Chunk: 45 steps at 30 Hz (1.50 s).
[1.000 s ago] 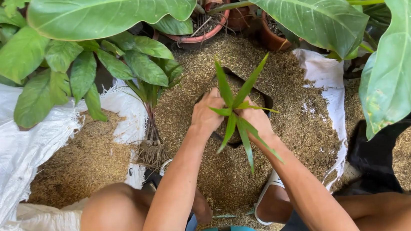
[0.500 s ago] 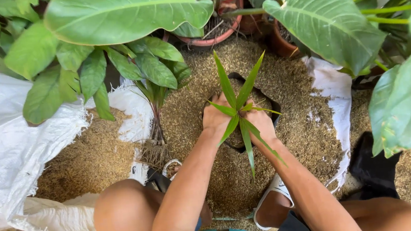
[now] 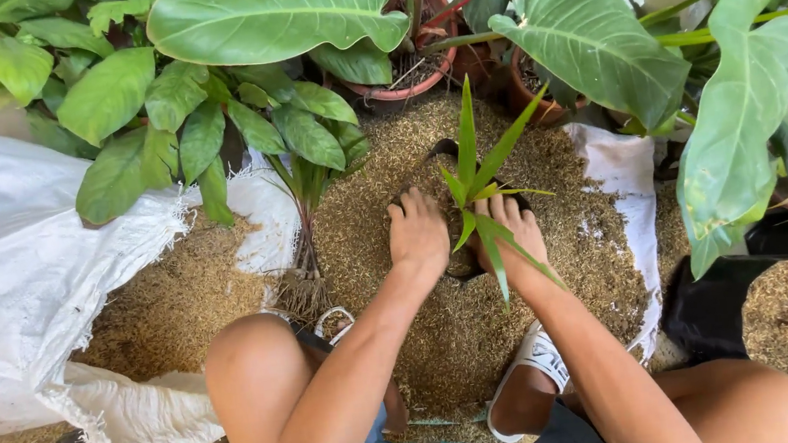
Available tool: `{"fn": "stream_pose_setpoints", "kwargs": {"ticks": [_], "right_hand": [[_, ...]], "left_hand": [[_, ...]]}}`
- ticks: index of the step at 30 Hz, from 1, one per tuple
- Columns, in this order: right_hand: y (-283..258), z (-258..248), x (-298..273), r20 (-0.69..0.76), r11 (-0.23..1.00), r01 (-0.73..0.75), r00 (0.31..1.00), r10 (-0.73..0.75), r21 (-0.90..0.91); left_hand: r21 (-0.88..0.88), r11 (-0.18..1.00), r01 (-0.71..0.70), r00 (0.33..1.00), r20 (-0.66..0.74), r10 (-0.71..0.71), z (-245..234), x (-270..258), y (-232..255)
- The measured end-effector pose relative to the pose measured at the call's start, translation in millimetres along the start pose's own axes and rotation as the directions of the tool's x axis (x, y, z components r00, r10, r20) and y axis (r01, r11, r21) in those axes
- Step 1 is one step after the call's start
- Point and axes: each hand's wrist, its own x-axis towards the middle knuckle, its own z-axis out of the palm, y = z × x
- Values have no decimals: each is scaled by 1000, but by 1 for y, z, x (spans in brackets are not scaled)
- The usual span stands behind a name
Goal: The person sits on the ground and repots a small plant into a black plastic pot. They use their hands to scoop coconut coir from a large white sack and fill the pot around the plant's roots, patting the medium down to secure it.
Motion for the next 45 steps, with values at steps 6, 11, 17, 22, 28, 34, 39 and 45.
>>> {"fn": "stream_pose_setpoints", "kwargs": {"ticks": [6, 11, 17, 22, 28, 34, 39, 45], "right_hand": [[-20, -41, -23, 248, 999, 45, 968, -42, -8], [-3, -2, 3, 122, 996, 91, 989, -88, -20], [7, -12, 28, 59, 965, 193, 981, -186, -178], [22, 25, 50, 49, 862, 244, 967, -249, -445], [13, 11, 9, 139, 974, 151, 982, -129, -167], [-19, -92, -64, 467, 975, 212, 857, -217, 65], [-5, -78, -57, 320, 968, 246, 915, -246, 42], [14, -52, -56, 278, 982, 125, 957, -83, -139]], "left_hand": [[-216, 970, -115, 982, 124, 144, 13, -3, 9], [-100, 988, -115, 970, 204, 133, 2, 14, -12], [98, 981, -165, 968, 207, 142, 5, 52, -11], [277, 939, -203, 974, 153, 165, -11, 57, -16], [191, 959, -207, 944, 296, 145, -28, 6, -22], [12, 961, -277, 859, 450, 242, 22, -10, -9], [-115, 924, -364, 887, 260, 382, -10, -22, -10], [-33, 956, -291, 936, 199, 292, -2, -27, -25]]}}
